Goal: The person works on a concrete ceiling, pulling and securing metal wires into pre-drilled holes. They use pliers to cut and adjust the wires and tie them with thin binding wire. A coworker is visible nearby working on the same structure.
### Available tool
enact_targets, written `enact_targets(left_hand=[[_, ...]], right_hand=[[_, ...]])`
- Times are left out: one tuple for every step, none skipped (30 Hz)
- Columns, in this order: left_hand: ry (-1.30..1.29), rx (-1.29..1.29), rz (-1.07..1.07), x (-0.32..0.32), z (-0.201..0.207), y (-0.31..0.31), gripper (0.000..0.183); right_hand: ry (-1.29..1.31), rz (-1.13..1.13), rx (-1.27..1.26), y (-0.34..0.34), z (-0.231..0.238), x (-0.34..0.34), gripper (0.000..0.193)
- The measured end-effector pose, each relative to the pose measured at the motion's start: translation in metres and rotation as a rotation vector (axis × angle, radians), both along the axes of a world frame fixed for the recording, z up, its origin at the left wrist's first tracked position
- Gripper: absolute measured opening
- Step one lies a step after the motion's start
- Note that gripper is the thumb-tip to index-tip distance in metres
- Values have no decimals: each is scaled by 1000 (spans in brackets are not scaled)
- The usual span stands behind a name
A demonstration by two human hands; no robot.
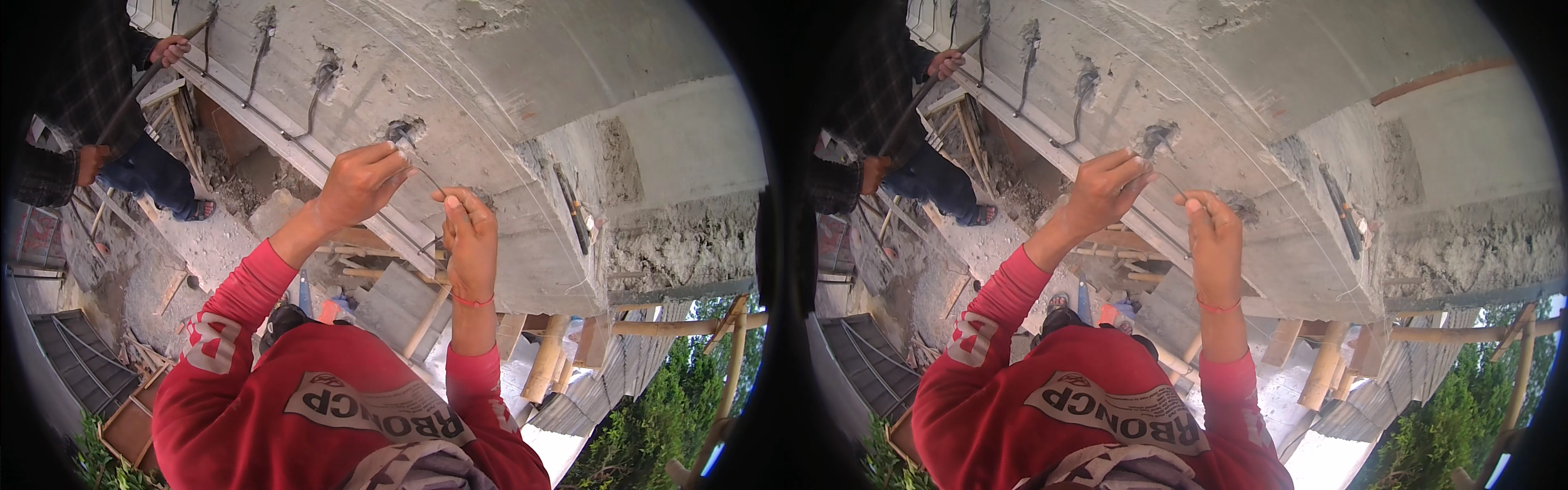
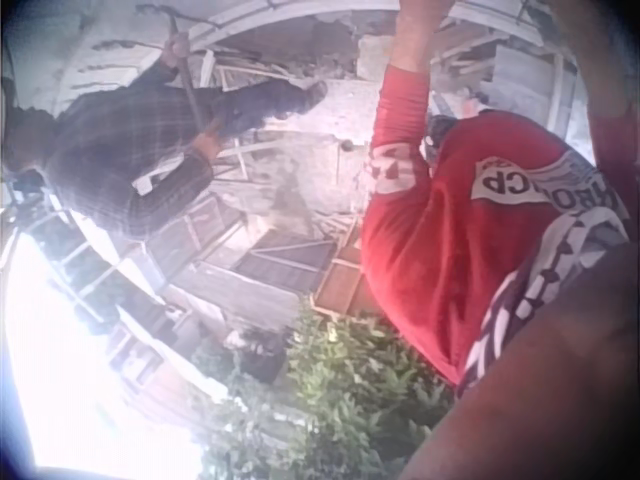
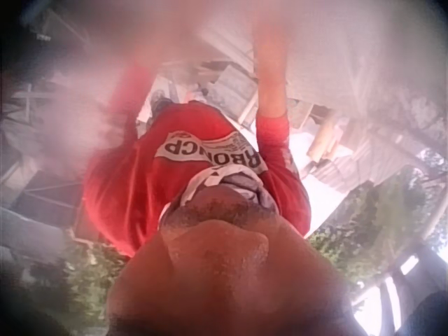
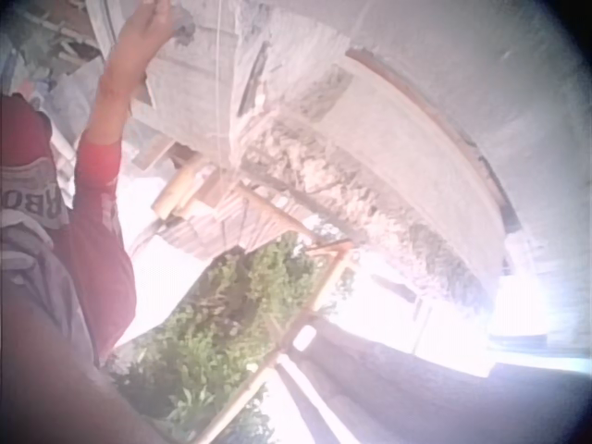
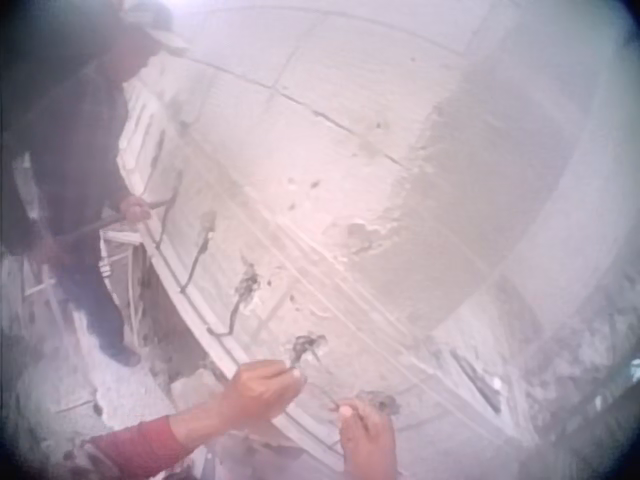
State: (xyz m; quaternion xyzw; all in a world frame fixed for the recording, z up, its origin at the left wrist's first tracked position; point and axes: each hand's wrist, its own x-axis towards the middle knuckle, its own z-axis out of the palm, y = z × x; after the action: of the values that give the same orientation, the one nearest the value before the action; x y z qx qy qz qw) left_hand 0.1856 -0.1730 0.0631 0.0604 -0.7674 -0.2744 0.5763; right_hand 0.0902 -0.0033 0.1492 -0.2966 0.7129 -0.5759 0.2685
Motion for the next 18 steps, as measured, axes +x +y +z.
enact_targets(left_hand=[[0, 52, -5, -1, 1, 4, 16], [-1, 105, -13, -3, 2, 8, 15], [-7, 160, -9, -5, 1, 12, 14], [-14, 215, -4, -9, -3, 16, 13], [-24, 266, 7, -12, -8, 16, 13], [10, 285, 7, -15, -15, 13, 13], [45, 303, 7, -18, -26, 9, 13], [76, 332, 4, -21, -30, 8, 13], [80, 341, -7, -25, -34, 5, 13], [84, 351, -17, -29, -38, 1, 13], [86, 362, -31, -33, -41, -1, 13], [98, 422, -42, -40, -46, -5, 14], [110, 483, -52, -49, -52, -7, 15], [122, 544, -65, -55, -51, -7, 16], [119, 601, -18, -59, -50, -5, 17], [116, 659, 29, -64, -49, -2, 18], [111, 722, 72, -68, -49, 1, 20], [97, 723, 154, -72, -53, 0, 22]], right_hand=[[108, -8, -12, 0, -5, 2, 19], [217, -20, -21, 1, -13, 3, 20], [322, -21, -18, 3, -18, 1, 21], [430, -26, -16, 5, -23, -1, 22], [530, -16, -6, 5, -27, -4, 23], [638, -4, 3, 3, -28, -7, 24], [684, -15, 20, 3, -25, -9, 25], [726, -26, 47, 8, -25, -11, 26], [769, -36, 75, 10, -24, -12, 27], [825, -33, 77, 6, -22, -13, 26], [881, -34, 82, 1, -19, -13, 24], [938, -29, 79, -7, -17, -12, 23], [1022, -46, 97, -14, -18, -12, 22], [1107, -66, 117, -21, -18, -14, 21], [1191, -85, 137, -28, -19, -15, 21], [1260, -114, 135, -37, -21, -18, 21], [1329, -143, 139, -44, -27, -24, 21], [1399, -172, 137, -51, -30, -28, 22]])
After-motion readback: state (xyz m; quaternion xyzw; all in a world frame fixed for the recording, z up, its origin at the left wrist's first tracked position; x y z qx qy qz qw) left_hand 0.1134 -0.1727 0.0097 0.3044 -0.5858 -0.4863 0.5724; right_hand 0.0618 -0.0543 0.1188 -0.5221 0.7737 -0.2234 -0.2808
